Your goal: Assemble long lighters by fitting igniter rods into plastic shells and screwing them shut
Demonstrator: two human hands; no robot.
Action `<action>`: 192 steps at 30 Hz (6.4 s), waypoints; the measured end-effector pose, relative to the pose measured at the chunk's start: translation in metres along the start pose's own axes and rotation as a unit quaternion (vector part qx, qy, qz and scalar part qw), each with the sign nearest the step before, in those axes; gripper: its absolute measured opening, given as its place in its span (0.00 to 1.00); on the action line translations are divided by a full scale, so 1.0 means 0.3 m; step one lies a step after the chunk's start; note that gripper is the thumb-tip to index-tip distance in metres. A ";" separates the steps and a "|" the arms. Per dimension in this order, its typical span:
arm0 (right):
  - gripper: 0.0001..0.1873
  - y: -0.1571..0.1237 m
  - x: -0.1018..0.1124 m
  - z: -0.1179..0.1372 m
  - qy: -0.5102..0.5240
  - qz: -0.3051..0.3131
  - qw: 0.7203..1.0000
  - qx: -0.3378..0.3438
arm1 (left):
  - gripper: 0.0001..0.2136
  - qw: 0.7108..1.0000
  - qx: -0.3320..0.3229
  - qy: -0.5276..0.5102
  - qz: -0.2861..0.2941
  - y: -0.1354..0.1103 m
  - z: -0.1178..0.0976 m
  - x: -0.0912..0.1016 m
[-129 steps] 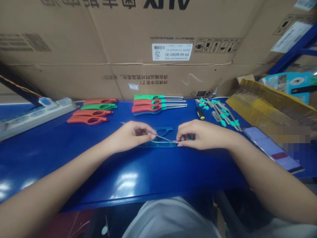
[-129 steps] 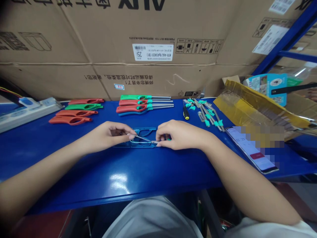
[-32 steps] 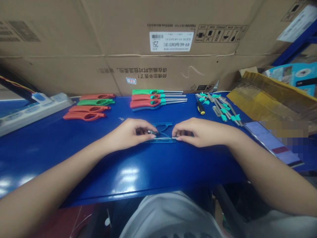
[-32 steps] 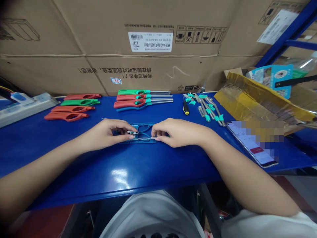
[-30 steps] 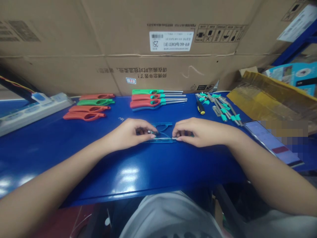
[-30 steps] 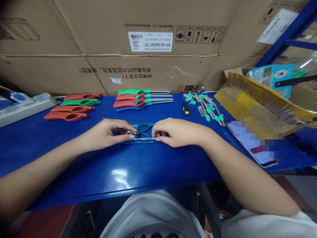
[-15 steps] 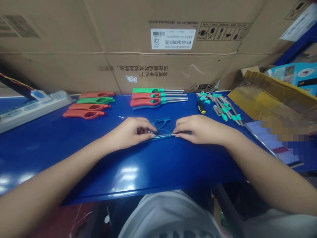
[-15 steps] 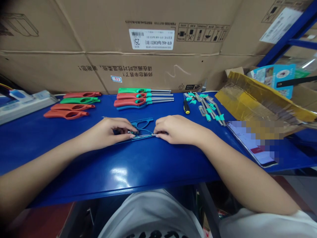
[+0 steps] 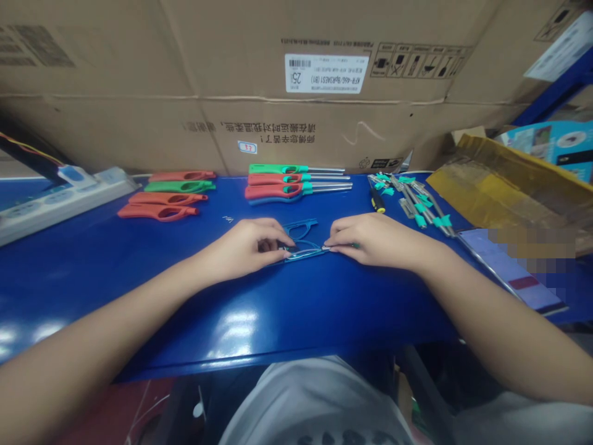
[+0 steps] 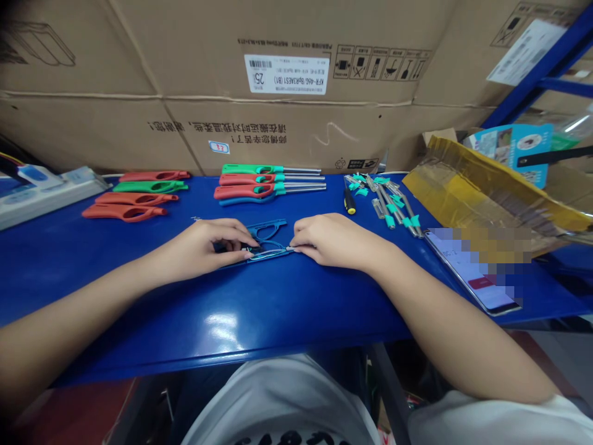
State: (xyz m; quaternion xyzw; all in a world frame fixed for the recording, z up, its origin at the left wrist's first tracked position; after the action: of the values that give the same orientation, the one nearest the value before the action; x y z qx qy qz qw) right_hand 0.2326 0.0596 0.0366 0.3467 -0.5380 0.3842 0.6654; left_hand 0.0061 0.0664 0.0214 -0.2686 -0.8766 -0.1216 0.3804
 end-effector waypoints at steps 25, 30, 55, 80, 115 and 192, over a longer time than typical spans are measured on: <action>0.10 0.019 -0.006 0.015 -0.013 0.031 0.999 -0.012 | 0.17 0.999 0.029 0.012 -0.006 0.003 -0.004 -0.011; 0.10 0.052 -0.005 0.069 -0.121 0.112 0.986 -0.020 | 0.16 0.999 0.045 0.011 -0.008 0.003 -0.001 -0.014; 0.05 0.061 -0.084 0.025 0.185 -0.096 0.970 -0.125 | 0.12 0.985 -0.081 0.131 -0.076 -0.042 -0.042 -0.068; 0.03 0.064 -0.088 0.017 0.322 -0.122 0.926 -0.156 | 0.09 0.995 0.021 0.054 -0.085 -0.024 -0.025 -0.009; 0.06 0.066 -0.074 0.042 0.150 -0.113 0.977 -0.106 | 0.16 0.997 0.029 0.058 -0.041 -0.054 -0.068 -0.061; 0.07 0.026 -0.035 0.015 0.150 -0.045 0.987 -0.035 | 0.15 0.944 -0.135 0.298 -0.045 -0.089 -0.107 -0.106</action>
State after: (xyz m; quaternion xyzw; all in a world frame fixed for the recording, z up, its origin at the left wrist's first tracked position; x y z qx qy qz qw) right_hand 0.2224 0.0577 0.0275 0.2852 -0.4290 0.3828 0.7668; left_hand 0.0283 0.0190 0.0198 -0.2291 -0.7098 -0.3306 0.5783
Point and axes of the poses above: each hand's wrist, its own y-axis towards the middle knuckle, its own x-axis out of the back of the hand, z = x × y, the point moved 4 cm from there along y, towards the middle knuckle, and after that the axes turned 10 degrees about x, right-handed, at the moved point
